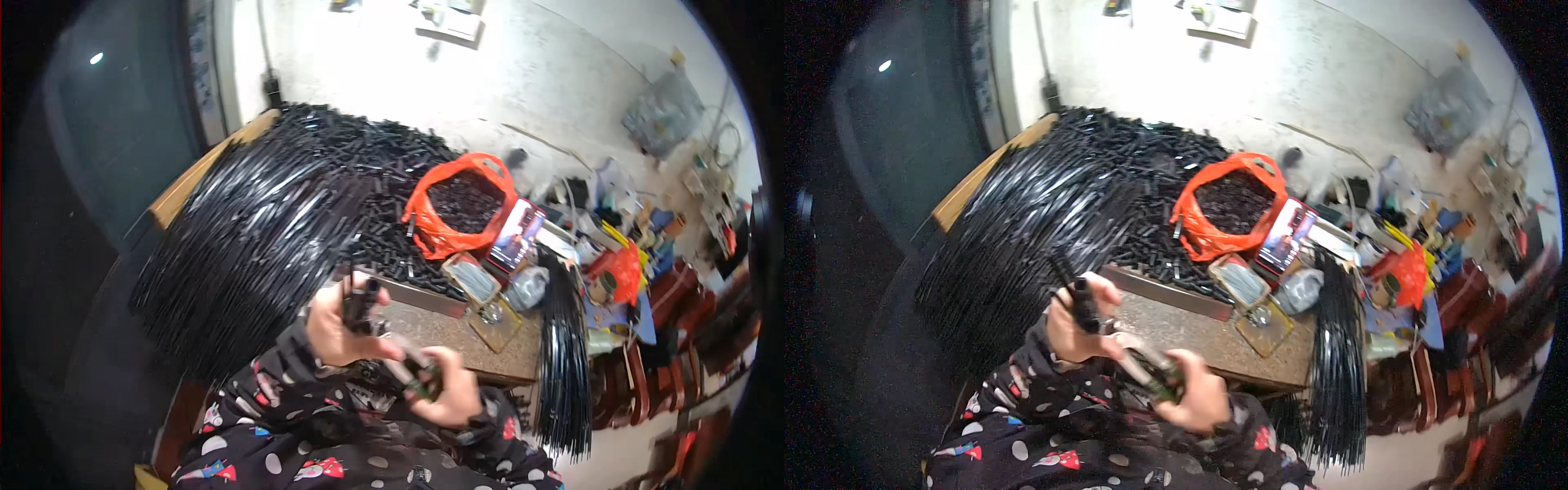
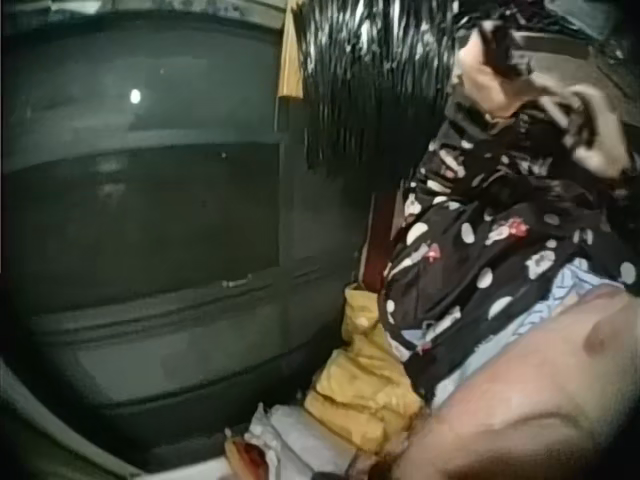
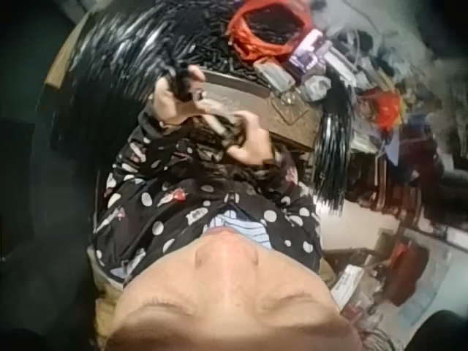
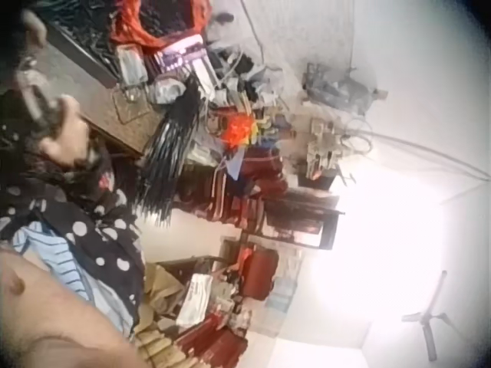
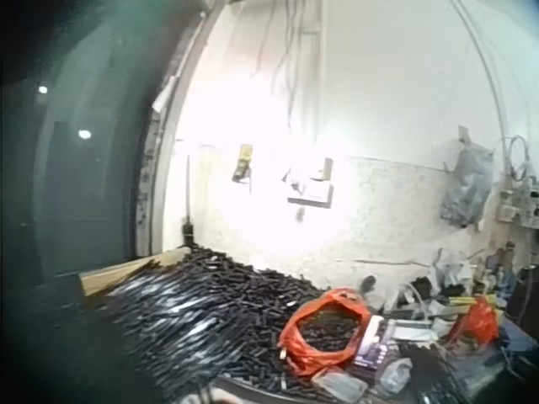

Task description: The person is preparing bundles of black wires or tubes by stripping or crimping the ends using a hand tool at a production workstation.

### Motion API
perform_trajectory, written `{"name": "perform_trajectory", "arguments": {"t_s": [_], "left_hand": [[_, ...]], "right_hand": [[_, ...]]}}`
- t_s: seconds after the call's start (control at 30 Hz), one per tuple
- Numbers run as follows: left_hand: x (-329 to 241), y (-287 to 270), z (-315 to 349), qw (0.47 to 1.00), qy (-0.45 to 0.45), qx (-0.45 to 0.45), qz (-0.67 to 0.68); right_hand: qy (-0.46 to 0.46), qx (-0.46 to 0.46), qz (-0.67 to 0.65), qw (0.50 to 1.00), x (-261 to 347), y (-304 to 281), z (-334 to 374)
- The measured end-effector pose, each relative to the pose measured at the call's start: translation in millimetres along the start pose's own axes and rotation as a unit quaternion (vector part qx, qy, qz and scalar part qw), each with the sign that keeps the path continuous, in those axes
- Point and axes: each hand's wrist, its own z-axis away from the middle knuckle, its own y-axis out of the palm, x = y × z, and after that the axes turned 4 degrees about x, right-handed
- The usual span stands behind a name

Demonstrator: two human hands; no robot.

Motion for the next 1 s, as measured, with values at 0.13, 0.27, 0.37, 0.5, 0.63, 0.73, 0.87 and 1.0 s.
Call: {"name": "perform_trajectory", "arguments": {"t_s": [0.13,0.27,0.37,0.5,0.63,0.73,0.87,1.0], "left_hand": [[-8,-3,-4,0.992,-0.106,0.039,0.057],[-19,-4,5,0.987,-0.061,0.047,0.144],[-30,-8,9,0.993,-0.090,0.060,0.045],[-14,-2,-5,0.996,-0.064,0.059,0.003],[-10,-9,2,0.979,-0.174,0.024,0.109],[-13,-4,1,0.980,-0.127,0.056,0.146],[-15,-6,-3,0.994,-0.062,0.085,0.002],[-16,2,-8,0.993,-0.074,0.086,-0.022]], "right_hand": [[-0.142,-0.038,0.119,0.982,0,-26,8],[0.261,0.347,-0.598,0.673,-5,-4,25],[0.258,0.363,-0.421,0.790,10,3,10],[-0.015,-0.013,0.012,1.000,-12,2,5],[-0.201,-0.158,0.287,0.923,-1,-9,-4],[0.157,0.164,-0.209,0.951,12,13,23],[0.221,0.294,-0.386,0.846,7,10,16],[0.121,0.227,-0.383,0.887,-2,6,14]]}}
